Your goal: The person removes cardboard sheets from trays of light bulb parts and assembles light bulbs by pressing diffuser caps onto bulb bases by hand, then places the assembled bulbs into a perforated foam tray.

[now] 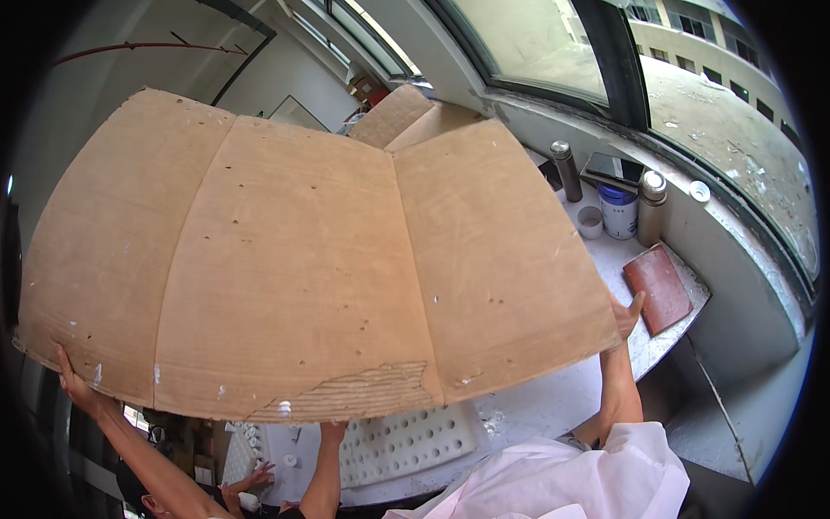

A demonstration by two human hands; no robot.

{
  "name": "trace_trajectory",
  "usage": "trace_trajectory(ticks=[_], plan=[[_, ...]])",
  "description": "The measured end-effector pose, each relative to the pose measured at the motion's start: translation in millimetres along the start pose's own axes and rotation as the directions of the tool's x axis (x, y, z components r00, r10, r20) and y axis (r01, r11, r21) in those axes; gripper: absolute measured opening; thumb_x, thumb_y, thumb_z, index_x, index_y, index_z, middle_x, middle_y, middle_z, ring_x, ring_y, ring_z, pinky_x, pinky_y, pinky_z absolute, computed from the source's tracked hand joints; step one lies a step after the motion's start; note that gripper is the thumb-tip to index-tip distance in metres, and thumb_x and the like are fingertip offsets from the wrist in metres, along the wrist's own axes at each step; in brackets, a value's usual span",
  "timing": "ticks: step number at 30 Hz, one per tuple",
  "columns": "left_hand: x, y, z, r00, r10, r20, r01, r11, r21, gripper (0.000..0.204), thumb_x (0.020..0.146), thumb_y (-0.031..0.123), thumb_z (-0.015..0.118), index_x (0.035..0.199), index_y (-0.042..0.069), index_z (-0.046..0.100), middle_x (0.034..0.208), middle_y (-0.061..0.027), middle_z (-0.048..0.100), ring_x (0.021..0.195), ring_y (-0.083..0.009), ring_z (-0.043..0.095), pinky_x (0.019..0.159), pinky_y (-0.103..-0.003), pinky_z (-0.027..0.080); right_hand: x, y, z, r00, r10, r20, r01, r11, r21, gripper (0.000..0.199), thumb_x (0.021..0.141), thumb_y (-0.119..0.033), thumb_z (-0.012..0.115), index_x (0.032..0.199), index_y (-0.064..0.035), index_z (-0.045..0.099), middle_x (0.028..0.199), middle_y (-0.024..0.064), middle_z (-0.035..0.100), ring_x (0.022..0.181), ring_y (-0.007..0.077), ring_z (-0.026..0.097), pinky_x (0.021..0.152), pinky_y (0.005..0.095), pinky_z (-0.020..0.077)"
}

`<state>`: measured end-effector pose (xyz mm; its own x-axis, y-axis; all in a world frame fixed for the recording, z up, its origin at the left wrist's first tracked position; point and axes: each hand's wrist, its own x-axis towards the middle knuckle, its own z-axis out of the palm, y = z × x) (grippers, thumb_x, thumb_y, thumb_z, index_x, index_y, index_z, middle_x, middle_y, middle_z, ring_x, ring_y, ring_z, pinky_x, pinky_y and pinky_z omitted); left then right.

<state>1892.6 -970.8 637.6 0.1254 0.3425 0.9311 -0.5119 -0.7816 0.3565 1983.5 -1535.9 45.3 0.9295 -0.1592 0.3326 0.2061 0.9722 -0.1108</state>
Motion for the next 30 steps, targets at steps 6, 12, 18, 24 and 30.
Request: trace_trajectory(ticks=[6, 12, 18, 24, 30], plan=[[26, -48, -10, 0.995, 0.047, 0.093, -0.04, 0.997, -0.071, 0.054, 0.098, 0.044, 0.041, 0.137, 0.008, 0.045, 0.132, -0.0192, 0.051, 0.112, -0.0305, 0.056, 0.094, -0.04, 0.048, -8, 45, -62, 0.794, 0.561, -0.235, -0.608, 0.734, -0.301, 0.086, 0.078, -0.052, 0.069, 0.137, 0.0028, 0.038, 0.132, 0.02, 0.051, 0.12, 0.031, 0.052, 0.102, 0.0458, 0.0419], [33, -70, 10, 0.744, 0.549, 0.382, -0.668, 0.637, 0.385, 0.041, 0.095, 0.025, 0.056, 0.117, -0.009, 0.058, 0.125, -0.0169, 0.056, 0.105, -0.022, 0.057, 0.089, -0.034, 0.046, 6, 53, 26, 0.84, 0.458, -0.289, -0.54, 0.748, -0.385, 0.059, 0.08, -0.019, 0.069, 0.129, 0.004, 0.045, 0.12, 0.0183, 0.059, 0.107, 0.0286, 0.061, 0.094, 0.0406, 0.0492], [-58, -42, 188, 0.711, 0.429, 0.557, -0.407, 0.897, -0.173, 0.019, 0.088, 0.003, 0.065, 0.103, -0.008, 0.065, 0.099, -0.0057, 0.068, 0.089, -0.0085, 0.059, 0.083, -0.023, 0.045, 34, 20, 91, 0.955, 0.074, -0.287, -0.205, 0.863, -0.461, 0.059, 0.075, -0.015, 0.064, 0.127, 0.0057, 0.046, 0.112, 0.0176, 0.063, 0.101, 0.0275, 0.063, 0.088, 0.0389, 0.0516], [-85, -72, 305, 0.752, 0.322, 0.575, -0.428, 0.902, 0.054, 0.027, 0.081, 0.022, 0.072, 0.094, -0.001, 0.069, 0.083, -0.0133, 0.071, 0.073, -0.0122, 0.064, 0.07, -0.028, 0.048, 78, 8, 97, 0.97, -0.157, -0.185, 0.0, 0.761, -0.649, 0.063, 0.076, -0.017, 0.062, 0.131, 0.0054, 0.041, 0.12, 0.0175, 0.057, 0.107, 0.0283, 0.059, 0.094, 0.0391, 0.047], [-66, -135, 395, 0.813, 0.21, 0.543, -0.348, 0.923, 0.163, 0.038, 0.077, 0.026, 0.069, 0.104, 0.0, 0.065, 0.097, -0.0207, 0.067, 0.094, -0.0342, 0.065, 0.082, -0.038, 0.049, 134, 13, 90, 0.959, -0.233, -0.159, 0.047, 0.688, -0.724, 0.061, 0.08, -0.022, 0.059, 0.132, 0.0047, 0.041, 0.122, 0.0166, 0.056, 0.108, 0.0275, 0.057, 0.094, 0.0381, 0.0456]])
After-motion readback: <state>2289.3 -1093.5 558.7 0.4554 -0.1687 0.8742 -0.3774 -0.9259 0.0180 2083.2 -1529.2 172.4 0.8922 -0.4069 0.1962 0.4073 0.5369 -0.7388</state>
